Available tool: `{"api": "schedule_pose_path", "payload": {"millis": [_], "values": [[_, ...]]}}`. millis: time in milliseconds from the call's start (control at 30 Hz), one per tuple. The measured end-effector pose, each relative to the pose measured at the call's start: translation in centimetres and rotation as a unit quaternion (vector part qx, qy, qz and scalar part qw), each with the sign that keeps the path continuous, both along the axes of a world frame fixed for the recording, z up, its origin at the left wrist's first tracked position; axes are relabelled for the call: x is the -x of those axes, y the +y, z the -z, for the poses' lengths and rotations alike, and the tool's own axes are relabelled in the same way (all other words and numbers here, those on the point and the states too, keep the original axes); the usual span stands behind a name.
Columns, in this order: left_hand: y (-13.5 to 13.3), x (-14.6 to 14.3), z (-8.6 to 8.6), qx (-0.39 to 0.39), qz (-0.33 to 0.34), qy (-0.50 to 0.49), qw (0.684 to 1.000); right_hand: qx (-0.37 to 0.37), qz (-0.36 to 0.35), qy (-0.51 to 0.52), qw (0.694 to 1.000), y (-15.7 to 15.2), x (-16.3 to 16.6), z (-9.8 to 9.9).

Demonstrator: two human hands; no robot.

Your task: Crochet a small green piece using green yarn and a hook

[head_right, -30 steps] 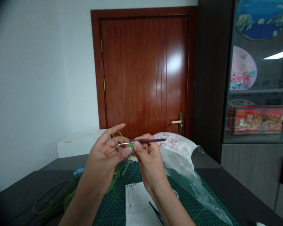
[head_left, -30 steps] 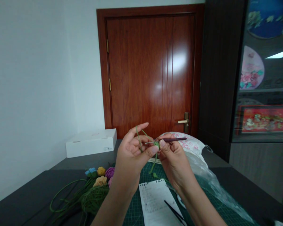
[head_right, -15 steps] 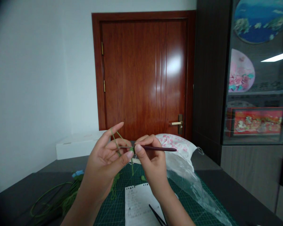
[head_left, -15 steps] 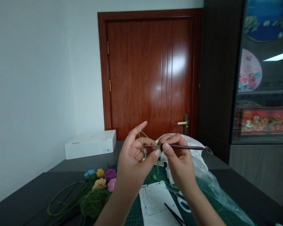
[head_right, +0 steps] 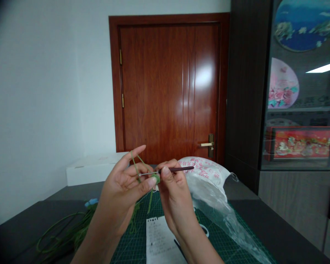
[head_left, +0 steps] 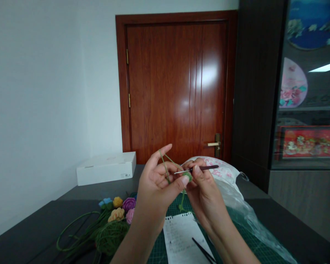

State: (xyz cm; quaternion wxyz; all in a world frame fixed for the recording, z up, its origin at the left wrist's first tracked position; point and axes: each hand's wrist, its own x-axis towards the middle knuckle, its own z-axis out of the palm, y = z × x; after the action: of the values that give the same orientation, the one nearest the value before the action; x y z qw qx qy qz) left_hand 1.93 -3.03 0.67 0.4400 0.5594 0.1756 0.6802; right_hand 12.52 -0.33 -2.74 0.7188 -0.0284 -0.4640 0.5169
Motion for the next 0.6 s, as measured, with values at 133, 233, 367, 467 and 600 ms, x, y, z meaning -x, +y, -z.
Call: {"api": "schedule_pose_path", "payload": {"millis": [133, 233, 367, 467, 600], "values": [[0.1, -0.3, 0.3, -0.033, -0.048, 0.013, 0.998, -0.138, 0.249, -0.075, 0.956, 0.3, -1.5, -0.1], [-0.2, -0.8, 0.7, -0.029, -0.037, 0.005, 0.999, -0.313, 0.447, -0.190, 0.816, 0.5, -3.4, 0.3], [-0.7, -1.0, 0.5, 0.079, 0.093, -0.024, 0.992, -0.340, 0.479, -0.153, 0.794, 0.7, -3.7, 0.8], [-0.7, -0.5, 0.1, 0.088, 0.135, -0.028, 0.987, -0.263, 0.347, -0.060, 0.898, 0.6, -2.2, 0.6], [-0.2, 0.5, -0.1, 0.036, 0.148, -0.009, 0.988, -0.185, 0.189, -0.033, 0.964, 0.1, -0.9, -0.1]]}}
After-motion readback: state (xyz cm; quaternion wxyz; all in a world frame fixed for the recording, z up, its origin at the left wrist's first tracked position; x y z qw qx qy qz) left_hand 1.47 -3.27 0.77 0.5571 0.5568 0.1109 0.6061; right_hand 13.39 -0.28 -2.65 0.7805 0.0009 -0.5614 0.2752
